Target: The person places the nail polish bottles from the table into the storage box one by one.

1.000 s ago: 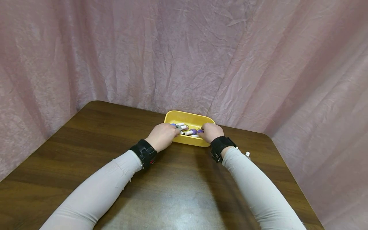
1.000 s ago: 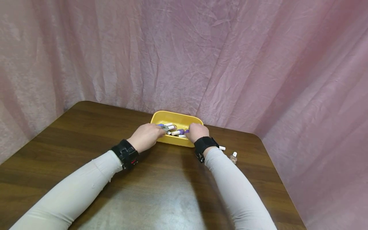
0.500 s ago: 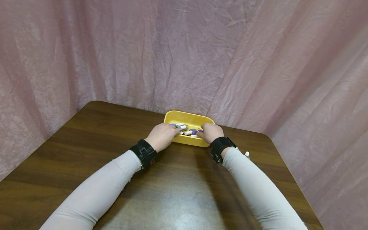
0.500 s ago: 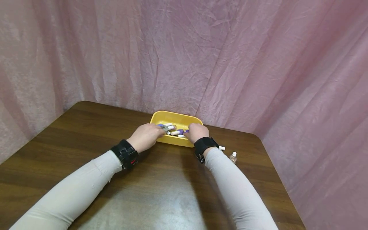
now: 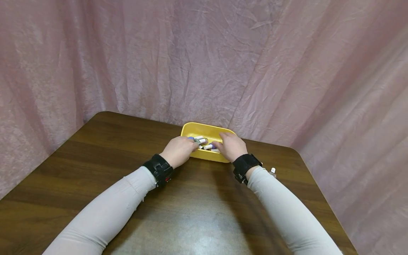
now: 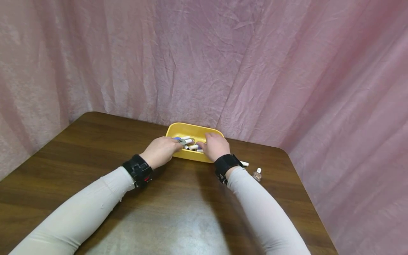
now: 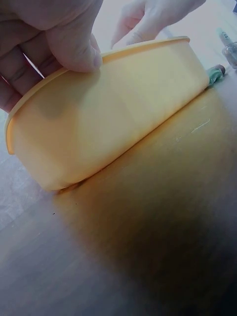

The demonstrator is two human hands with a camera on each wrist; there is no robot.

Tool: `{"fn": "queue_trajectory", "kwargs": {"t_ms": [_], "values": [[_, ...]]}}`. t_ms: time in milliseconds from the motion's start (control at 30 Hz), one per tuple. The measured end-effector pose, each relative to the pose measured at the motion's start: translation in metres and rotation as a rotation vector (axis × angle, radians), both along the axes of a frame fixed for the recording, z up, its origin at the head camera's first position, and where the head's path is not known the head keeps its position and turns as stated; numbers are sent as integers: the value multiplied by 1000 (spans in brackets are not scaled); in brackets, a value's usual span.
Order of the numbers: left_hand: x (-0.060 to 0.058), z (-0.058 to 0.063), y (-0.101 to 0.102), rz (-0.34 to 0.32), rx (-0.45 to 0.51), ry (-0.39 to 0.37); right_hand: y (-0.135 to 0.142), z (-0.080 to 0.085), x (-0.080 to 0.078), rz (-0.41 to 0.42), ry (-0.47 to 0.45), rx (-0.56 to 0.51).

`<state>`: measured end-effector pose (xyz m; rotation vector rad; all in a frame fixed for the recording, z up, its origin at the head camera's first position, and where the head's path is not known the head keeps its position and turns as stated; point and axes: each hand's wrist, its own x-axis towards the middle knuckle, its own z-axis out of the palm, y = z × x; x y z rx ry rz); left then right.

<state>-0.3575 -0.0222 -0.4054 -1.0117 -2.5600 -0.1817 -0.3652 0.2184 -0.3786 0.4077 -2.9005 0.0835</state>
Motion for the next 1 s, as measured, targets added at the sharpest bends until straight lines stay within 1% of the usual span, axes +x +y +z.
{"fn": "queue_trajectory", "kwargs": {"t_ms": [133, 433, 633, 767, 1000], "values": [[0, 0, 1, -7, 8, 4, -2, 0, 6, 49, 27, 24], [-1, -2, -1, -10, -3, 23, -6, 6, 27, 125, 120, 23], [-3, -2, -1, -2, -7, 5, -6, 5, 38, 166, 188, 43], [-3, -2, 0, 4, -15, -7, -4, 5, 46, 168, 186, 36], [0, 1, 0, 1, -16, 8, 3, 4, 60, 153, 170, 35]]}}
